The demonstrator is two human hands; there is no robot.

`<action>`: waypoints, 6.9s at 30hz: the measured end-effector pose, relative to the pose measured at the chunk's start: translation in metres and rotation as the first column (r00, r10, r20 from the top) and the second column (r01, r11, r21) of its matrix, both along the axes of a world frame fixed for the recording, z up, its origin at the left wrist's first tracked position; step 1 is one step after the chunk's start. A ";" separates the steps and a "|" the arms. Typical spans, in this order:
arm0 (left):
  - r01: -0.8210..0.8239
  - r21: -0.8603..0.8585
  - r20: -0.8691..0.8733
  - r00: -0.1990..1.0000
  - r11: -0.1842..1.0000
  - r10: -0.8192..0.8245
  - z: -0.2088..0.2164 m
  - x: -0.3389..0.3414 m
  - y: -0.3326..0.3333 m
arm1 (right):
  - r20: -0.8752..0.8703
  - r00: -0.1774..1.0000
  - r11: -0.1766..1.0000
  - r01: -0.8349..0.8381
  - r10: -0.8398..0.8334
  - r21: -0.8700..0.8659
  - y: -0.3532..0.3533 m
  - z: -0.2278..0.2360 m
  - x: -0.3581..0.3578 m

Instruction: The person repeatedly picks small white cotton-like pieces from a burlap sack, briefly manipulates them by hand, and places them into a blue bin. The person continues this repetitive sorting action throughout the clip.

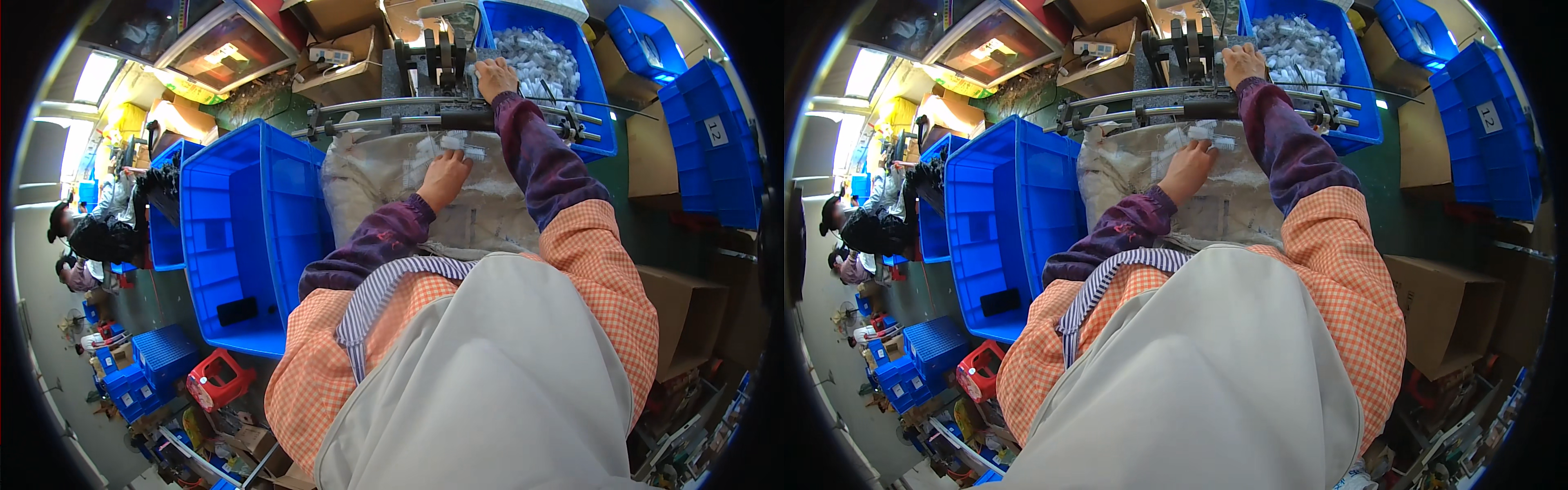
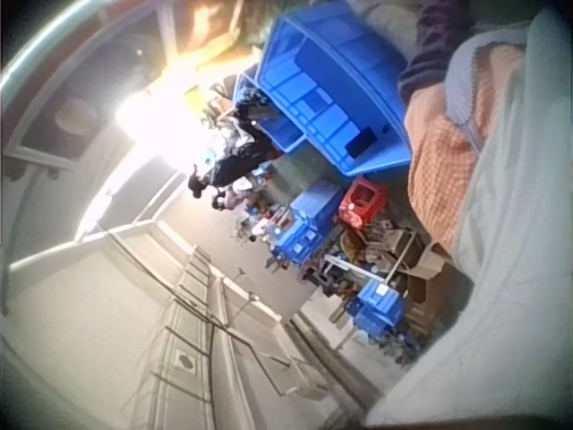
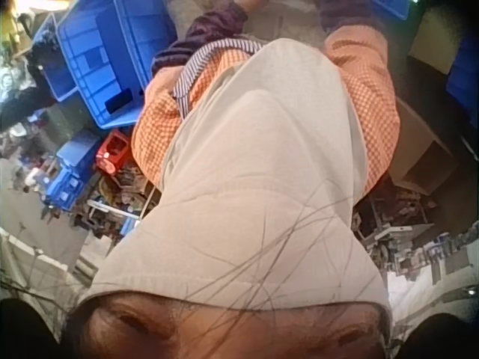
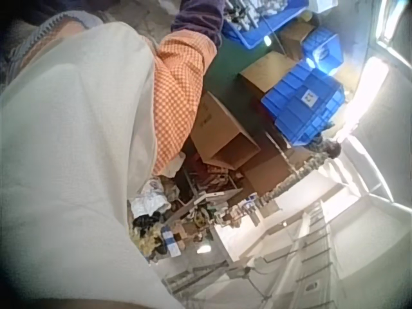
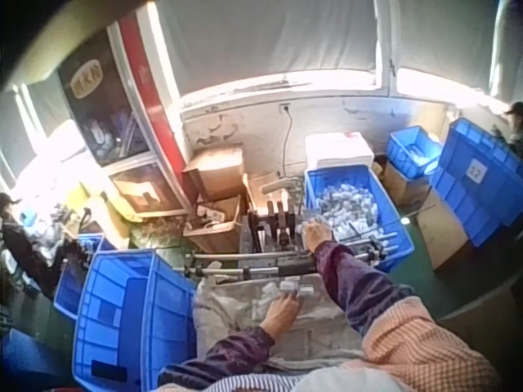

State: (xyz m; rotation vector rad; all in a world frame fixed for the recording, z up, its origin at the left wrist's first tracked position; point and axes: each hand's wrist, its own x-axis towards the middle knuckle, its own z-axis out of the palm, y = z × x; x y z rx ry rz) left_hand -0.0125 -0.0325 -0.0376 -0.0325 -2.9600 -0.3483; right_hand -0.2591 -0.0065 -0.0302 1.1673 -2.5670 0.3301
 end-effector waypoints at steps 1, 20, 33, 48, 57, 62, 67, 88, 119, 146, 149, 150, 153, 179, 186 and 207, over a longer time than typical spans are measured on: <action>-0.018 0.060 -0.020 1.000 0.998 0.020 0.005 -0.001 0.002 | -0.015 1.000 1.000 0.002 -0.002 0.011 -0.001 -0.001 -0.002; -0.086 0.541 -0.289 0.915 0.836 0.281 0.051 0.002 0.002 | 0.145 0.974 0.985 0.170 -0.174 0.042 0.020 0.011 0.008; -0.067 0.668 -0.268 0.907 0.741 0.324 0.057 0.007 0.005 | 0.031 0.981 0.981 0.190 -0.191 0.044 -0.042 0.002 0.047; -0.067 0.726 -0.253 0.900 0.685 0.356 0.070 -0.003 -0.007 | 0.165 0.973 0.972 0.131 -0.164 0.193 0.025 0.012 -0.026; 0.007 0.702 -0.322 0.895 0.712 0.309 0.078 -0.027 -0.005 | -0.014 1.000 0.989 -0.029 0.028 -0.148 0.103 0.043 -0.023; 0.003 0.746 -0.317 0.881 0.666 0.350 0.074 -0.042 -0.006 | 0.741 0.301 0.789 -0.377 0.600 -0.485 0.084 0.057 0.052; -0.188 0.132 -0.064 0.978 0.973 0.197 0.044 -0.024 -0.004 | 0.278 0.945 0.961 -0.098 0.172 -0.260 0.052 0.025 0.010; -0.141 -0.219 -0.098 0.988 0.965 0.122 -0.025 -0.035 -0.005 | 0.077 0.997 1.000 0.007 -0.006 -0.017 -0.002 -0.001 -0.005; -0.084 -0.107 -0.312 0.949 0.991 0.047 0.032 -0.030 -0.003 | 0.368 0.929 0.999 0.011 -0.021 0.030 -0.005 0.000 -0.027; -0.002 0.140 -0.289 0.956 0.990 0.043 0.043 -0.001 -0.003 | 0.116 0.979 0.980 0.157 -0.171 0.120 0.015 0.015 0.012; -0.023 0.224 -0.281 0.956 0.974 0.087 0.043 0.008 0.001 | 0.136 0.982 0.988 0.119 -0.132 0.099 -0.005 0.012 0.024; -0.033 0.226 -0.288 0.952 0.974 0.099 0.042 0.009 0.002 | 0.127 0.983 0.987 0.119 -0.132 0.106 -0.013 0.011 0.031; -0.067 0.255 -0.285 0.948 0.965 0.142 0.044 0.009 0.003 | 0.131 0.985 0.990 0.103 -0.114 0.092 -0.029 0.016 0.044; 0.066 0.513 -0.460 0.863 0.856 0.209 0.054 -0.006 -0.010 | 0.284 0.940 0.902 0.049 -0.187 0.430 0.026 0.052 -0.054; 0.096 0.526 -0.475 0.858 0.845 0.197 0.060 -0.012 -0.005 | 0.227 0.795 0.825 0.525 -0.563 0.208 0.089 0.078 -0.085; -0.056 -0.055 -0.133 0.990 0.997 0.049 -0.031 -0.025 0.024 | 0.010 1.000 0.999 0.013 -0.013 -0.040 0.010 0.017 0.000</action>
